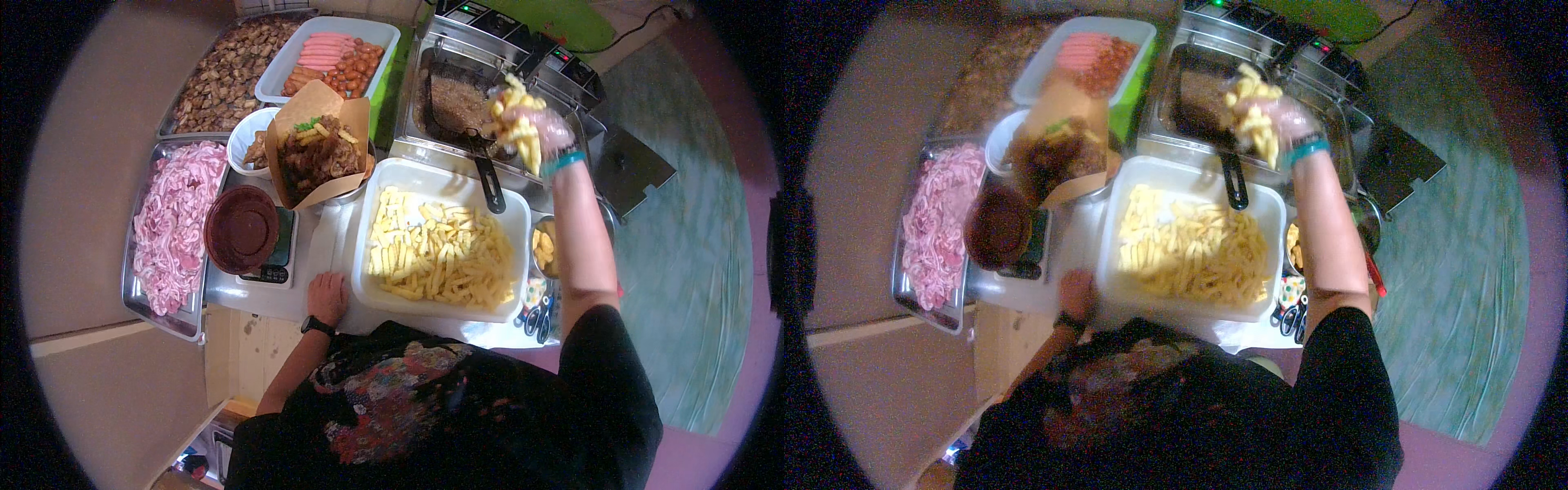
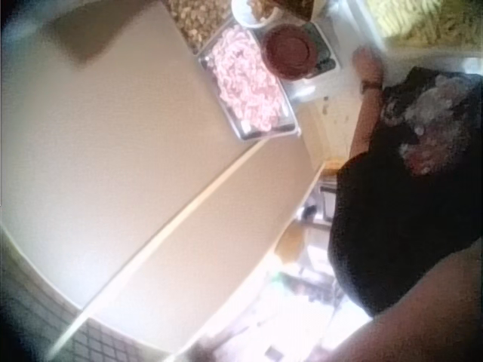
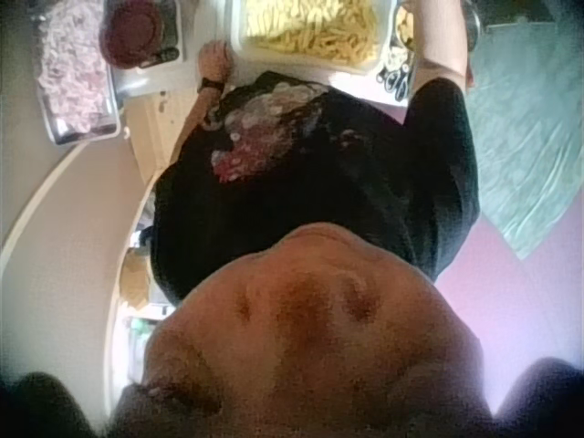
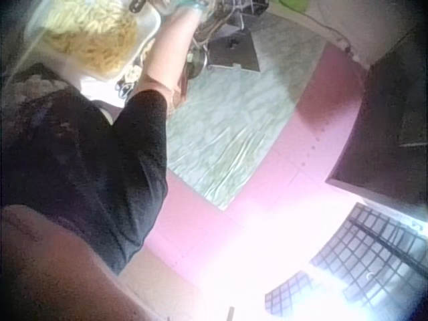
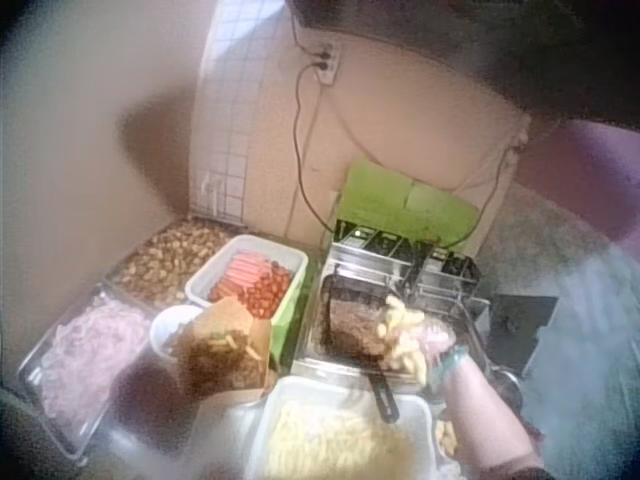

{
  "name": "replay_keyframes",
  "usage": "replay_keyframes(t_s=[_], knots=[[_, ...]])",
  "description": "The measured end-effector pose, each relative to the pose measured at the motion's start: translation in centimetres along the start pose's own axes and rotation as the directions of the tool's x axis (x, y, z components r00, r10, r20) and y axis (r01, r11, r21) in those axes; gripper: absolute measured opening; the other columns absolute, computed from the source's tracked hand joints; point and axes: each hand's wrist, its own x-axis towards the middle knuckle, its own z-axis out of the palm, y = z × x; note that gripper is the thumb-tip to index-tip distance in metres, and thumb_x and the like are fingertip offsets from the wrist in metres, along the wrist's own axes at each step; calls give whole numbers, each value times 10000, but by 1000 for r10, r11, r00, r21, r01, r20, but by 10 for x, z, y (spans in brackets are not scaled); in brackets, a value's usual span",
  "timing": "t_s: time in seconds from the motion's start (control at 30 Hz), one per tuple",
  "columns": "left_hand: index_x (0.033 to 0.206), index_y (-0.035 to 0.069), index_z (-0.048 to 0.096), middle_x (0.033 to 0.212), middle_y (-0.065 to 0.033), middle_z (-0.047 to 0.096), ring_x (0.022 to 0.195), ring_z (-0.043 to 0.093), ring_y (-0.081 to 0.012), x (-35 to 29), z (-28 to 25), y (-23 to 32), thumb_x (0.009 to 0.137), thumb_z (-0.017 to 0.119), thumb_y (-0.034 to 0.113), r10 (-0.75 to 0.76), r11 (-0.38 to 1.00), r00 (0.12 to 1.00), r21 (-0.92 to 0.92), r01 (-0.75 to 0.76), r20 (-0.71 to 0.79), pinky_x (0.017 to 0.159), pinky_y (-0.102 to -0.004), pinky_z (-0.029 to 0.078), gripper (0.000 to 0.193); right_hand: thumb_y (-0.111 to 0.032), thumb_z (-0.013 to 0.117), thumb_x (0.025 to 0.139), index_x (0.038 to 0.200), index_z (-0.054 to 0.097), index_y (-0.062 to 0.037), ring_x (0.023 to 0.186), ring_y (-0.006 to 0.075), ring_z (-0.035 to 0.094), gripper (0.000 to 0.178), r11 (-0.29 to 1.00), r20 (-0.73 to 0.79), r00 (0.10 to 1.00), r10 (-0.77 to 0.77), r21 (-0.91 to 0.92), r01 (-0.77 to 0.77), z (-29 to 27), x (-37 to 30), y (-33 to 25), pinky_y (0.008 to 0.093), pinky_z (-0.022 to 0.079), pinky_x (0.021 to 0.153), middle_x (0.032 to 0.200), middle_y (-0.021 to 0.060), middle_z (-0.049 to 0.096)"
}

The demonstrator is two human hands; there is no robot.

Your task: The person assembles a food order by placing lettuce into a paper cone, adding fried meat and french fries using tongs, and then adding sauce. The person then carries the completed order to a counter.

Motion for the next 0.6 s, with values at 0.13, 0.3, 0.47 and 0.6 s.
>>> replay_keyframes(t_s=[0.13, 0.3, 0.47, 0.6], knots=[[892, 82, 511, 823, -95, 521, 817, 497, -280, 2, -2, 4, 734, 527, 125, 21, 999, 995, -33, -25, -96, 708, -406, 399, 165, -145, 583, 792, 926, 498, -31, 517, 129, 543, 195, 992, -186, 980, 69, -91, -87, -45, 77, 8, 240, 443, 392, 659, 20, 548], [910, 81, 514, 839, -96, 527, 830, 499, -279, 4, -4, 6, 728, 524, 126, -20, 999, 999, 31, 22, -36, 713, -405, 405, 188, -194, 672, 728, 1212, 365, -66, 872, 254, 530, 587, 930, -224, 974, -20, -362, -65, -71, 153, 52, 369, 445, 717, 1016, 119, 531], [913, 77, 510, 849, -102, 528, 837, 497, -284, -5, -4, -1, 701, 536, 120, -56, 998, 998, 32, 56, -5, 716, -400, 407, 218, -373, 634, 742, 1234, 424, -36, 1072, 260, 491, 633, 580, -220, 960, -176, -811, -80, -62, 150, 62, 374, 417, 841, 1165, 169, 512], [904, 72, 506, 848, -109, 526, 838, 493, -295, 7, -7, 5, 682, 542, 99, -44, 999, 995, -9, 45, 91, 721, -409, 405, 226, -379, 619, 758, 1136, 497, -31, 845, 194, 585, 528, 658, -391, 914, -108, -717, -229, -94, 78, 73, 329, 479, 648, 959, 120, 593]])
